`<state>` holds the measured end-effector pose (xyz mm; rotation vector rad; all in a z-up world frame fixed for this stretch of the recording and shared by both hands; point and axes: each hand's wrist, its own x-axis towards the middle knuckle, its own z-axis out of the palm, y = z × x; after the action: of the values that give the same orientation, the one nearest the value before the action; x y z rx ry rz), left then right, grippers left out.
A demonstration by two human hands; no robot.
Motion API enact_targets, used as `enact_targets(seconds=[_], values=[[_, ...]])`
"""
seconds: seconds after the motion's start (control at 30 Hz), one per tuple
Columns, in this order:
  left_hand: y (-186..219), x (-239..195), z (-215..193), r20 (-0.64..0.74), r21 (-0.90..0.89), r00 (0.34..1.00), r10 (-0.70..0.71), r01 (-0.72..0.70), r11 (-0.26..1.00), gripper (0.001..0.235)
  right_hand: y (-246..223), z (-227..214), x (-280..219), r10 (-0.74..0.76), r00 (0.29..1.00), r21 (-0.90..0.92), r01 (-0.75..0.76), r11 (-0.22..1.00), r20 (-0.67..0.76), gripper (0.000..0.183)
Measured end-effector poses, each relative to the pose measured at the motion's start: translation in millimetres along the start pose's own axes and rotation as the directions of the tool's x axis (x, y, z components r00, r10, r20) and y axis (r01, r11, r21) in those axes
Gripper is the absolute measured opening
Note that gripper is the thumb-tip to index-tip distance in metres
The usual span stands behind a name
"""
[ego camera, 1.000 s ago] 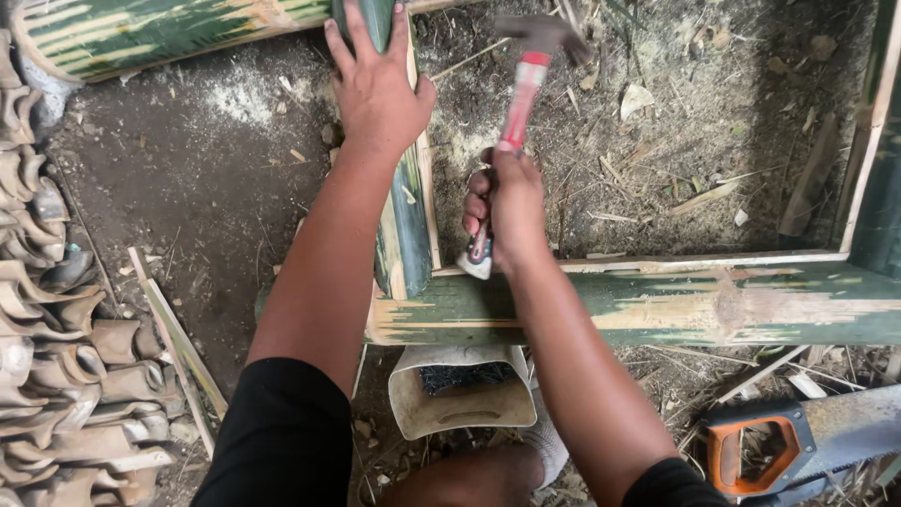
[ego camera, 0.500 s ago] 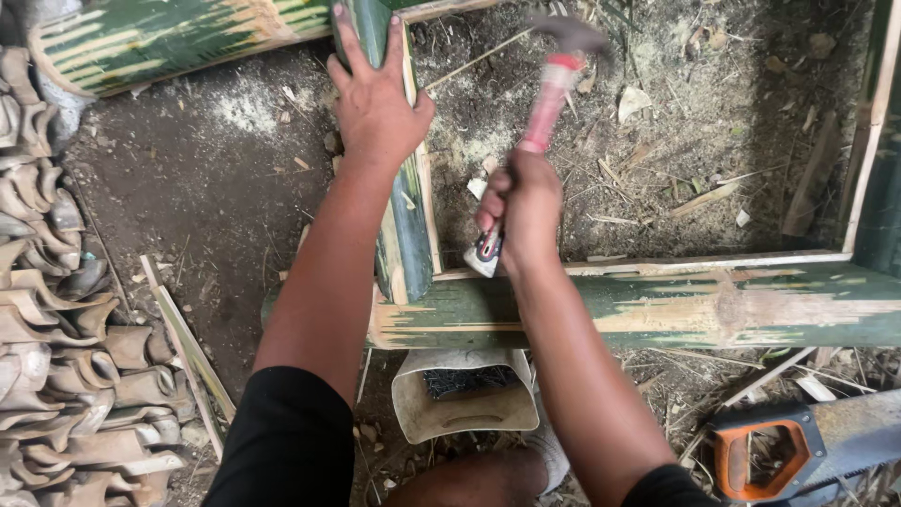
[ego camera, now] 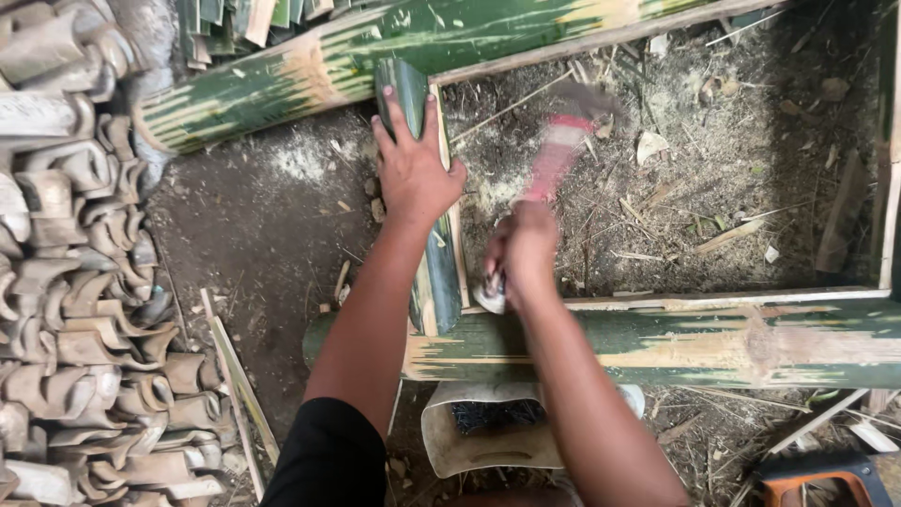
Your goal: The person assembles a bamboo structure by sawing bamboo poles and hammering nails to join the pieces. The person uses a hand saw to cut the bamboo and a hammer to drive nails into the joints.
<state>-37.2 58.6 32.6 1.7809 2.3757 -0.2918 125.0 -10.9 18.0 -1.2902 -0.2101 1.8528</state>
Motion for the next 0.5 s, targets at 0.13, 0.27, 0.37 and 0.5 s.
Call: enact_targets(seconds=[0.13,0.27,0.37,0.5], values=[[1.5,-2.6,-1.7,-0.018,-0.030,1.000,0.005,-0.005,1.000,0.091,-2.1,3.7,2.2,-0.068,0.994,0.115,0.058,0.992,0.081,0.022],[-0.7,-8.3,0.2,0.006,-0.012,1.000,-0.027,0.027,1.000,0.089,6.1,7.0,-1.7,-0.182,0.974,0.177,0.204,0.963,-0.135,0.034],[0.4,-12.5,2.8,-0.027,-0.038,1.000,-0.010,0.009,0.999,0.090,9.1,7.5,-5.1,0.091,0.993,-0.003,-0.091,0.996,0.080,0.031],[0.3,-8.9,3.2,-0.037,-0.058,0.999,0.003,-0.006,0.998,0.090,8.1,12.2,-6.6,-0.157,0.981,0.264,0.183,0.947,-0.115,0.023]])
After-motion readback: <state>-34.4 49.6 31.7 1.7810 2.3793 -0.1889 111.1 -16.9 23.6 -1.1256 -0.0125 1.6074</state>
